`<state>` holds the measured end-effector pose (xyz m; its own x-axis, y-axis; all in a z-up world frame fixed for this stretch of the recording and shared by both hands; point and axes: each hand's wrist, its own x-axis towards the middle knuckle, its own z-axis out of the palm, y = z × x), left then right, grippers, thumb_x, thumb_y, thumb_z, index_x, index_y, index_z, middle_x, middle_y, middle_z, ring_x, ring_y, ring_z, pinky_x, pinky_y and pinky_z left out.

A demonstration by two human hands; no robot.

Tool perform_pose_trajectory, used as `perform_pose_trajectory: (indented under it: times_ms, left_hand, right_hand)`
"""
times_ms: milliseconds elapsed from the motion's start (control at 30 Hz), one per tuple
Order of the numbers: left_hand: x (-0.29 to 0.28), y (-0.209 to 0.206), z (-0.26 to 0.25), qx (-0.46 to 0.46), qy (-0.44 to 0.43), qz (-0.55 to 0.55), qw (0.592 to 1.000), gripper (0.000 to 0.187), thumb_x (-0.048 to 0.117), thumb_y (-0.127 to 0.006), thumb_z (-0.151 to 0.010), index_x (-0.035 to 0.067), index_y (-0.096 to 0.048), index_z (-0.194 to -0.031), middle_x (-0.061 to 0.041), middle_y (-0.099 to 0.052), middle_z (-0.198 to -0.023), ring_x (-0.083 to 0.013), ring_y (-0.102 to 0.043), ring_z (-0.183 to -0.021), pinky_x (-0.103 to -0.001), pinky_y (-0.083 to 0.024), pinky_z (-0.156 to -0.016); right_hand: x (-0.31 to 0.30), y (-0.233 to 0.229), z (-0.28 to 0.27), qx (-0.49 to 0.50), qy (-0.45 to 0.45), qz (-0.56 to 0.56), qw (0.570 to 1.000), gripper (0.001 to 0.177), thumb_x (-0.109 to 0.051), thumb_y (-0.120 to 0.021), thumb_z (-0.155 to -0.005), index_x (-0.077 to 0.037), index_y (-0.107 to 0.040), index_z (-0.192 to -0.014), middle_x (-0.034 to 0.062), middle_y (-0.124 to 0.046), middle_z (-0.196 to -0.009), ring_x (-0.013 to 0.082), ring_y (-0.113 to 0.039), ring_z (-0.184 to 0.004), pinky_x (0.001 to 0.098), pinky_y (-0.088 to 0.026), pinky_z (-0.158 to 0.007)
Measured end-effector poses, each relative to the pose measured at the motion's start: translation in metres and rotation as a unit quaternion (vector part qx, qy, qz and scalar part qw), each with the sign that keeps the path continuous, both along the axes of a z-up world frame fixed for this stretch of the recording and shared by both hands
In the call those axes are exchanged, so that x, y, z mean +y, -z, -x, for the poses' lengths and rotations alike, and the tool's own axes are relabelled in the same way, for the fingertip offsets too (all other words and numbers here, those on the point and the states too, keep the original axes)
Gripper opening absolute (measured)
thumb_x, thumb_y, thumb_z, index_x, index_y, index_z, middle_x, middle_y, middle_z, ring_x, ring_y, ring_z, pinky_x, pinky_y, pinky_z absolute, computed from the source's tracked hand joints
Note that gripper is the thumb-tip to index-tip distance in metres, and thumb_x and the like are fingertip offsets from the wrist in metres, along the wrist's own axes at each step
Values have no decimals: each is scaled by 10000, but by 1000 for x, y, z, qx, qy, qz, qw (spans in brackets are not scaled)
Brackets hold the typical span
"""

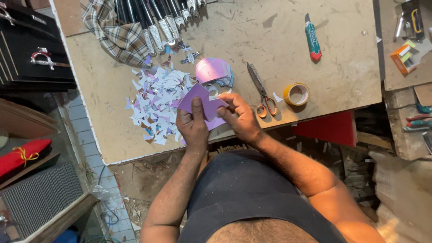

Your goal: The person repeatedly folds and cuts purple paper sheets into smaller pieces using scissors. The cut pieces accumulate on the table. The person occasionally pauses to adjust the paper or reposition the scissors.

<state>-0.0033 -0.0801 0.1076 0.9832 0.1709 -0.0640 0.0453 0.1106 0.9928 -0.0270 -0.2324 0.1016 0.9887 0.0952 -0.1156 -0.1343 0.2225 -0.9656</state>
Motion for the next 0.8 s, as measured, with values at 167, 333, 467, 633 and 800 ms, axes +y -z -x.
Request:
perform_pose_trajectory:
  times_ms: [167,333,467,633,800]
  left_hand:
    - [56,-21,-7,-40,33,-58,997,239,262,-577,-1112,36,-653,-1092,18,-670,-910,-53,-578,-814,-246,-497,-718]
    - [104,-31,-11,-7,69,-112,991,230,238,-595,-1102,22,-669,-1075,3,-661,-861,-62,-568,-777,-246,-487,-685]
    - [132,-48,-13,-31,152,-83,984,246,237,-605,-1103,5,-683,-1127,-24,-692,-959,-76,-605,-859,-246,-515,-748]
    - [152,-78,-15,85,220,36,971,261,242,-594,-1069,11,-691,-1143,-10,-716,-905,-59,-633,-777,-238,-532,-674]
    - [160,-101,-14,59,251,81,963,263,248,-586,-1093,13,-690,-1147,-12,-717,-902,-51,-641,-772,-235,-541,-661]
  right_hand:
    - [-60,44,15,-7,152,594,790,219,-191,-693,-953,-28,-675,-1098,186,-686,-1050,394,-643,-1003,469,-515,-872]
    - [-84,98,53,46,130,604,785,165,-188,-722,-902,-37,-687,-960,205,-702,-962,411,-631,-951,500,-491,-826]
    - [-95,93,44,283,39,431,856,243,-223,-719,-971,19,-734,-951,154,-718,-902,276,-654,-854,412,-505,-781]
    - [-54,17,50,373,61,70,923,219,-86,-678,-868,-40,-742,-1073,16,-725,-849,116,-672,-731,245,-529,-624]
    - [42,-50,85,198,37,159,966,324,-147,-856,-916,76,-642,-1016,155,-639,-843,201,-591,-720,327,-490,-643]
